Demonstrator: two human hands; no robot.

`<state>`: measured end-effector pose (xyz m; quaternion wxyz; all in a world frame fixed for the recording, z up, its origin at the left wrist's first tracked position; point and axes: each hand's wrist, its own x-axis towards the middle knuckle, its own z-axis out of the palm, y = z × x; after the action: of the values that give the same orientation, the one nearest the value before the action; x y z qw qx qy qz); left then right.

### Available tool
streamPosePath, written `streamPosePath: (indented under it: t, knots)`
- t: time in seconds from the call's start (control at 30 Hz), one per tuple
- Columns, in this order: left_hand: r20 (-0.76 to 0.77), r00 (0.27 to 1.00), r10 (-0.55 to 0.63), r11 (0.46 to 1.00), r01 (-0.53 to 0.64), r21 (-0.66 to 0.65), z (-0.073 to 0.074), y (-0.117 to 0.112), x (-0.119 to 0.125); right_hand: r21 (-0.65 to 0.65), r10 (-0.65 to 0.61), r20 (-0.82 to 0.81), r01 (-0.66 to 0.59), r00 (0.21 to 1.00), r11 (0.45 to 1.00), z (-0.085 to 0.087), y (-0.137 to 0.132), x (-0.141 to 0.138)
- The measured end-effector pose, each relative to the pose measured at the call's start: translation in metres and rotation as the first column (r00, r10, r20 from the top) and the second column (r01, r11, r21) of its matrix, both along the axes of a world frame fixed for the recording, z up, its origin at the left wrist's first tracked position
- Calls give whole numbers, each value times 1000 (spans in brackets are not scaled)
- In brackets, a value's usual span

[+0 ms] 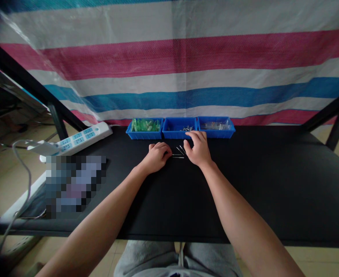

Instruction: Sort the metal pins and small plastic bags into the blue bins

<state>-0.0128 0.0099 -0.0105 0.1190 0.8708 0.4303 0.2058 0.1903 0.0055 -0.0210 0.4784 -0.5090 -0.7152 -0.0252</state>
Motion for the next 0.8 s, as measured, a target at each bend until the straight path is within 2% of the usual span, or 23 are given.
streamPosePath:
  t: [0.13, 0.3, 0.53, 0.8]
  knots:
    - [78, 995, 70, 997, -73, 34, 0, 0, 1, -70, 148, -1, -148, 989, 987, 5, -5, -5]
    - [154, 981, 114, 988, -129, 88, 1, 0, 1, -242, 320, -3, -312, 947, 919, 8, -10, -11]
    - [165, 981, 105, 986, -125, 114, 3, 0, 2, -350, 278, -160, -317, 947, 881, 8, -13, -15]
    - [247, 961, 126, 989, -140, 41, 6, -3, 3, -332, 259, -276, -345, 926, 878, 9, -13, -14]
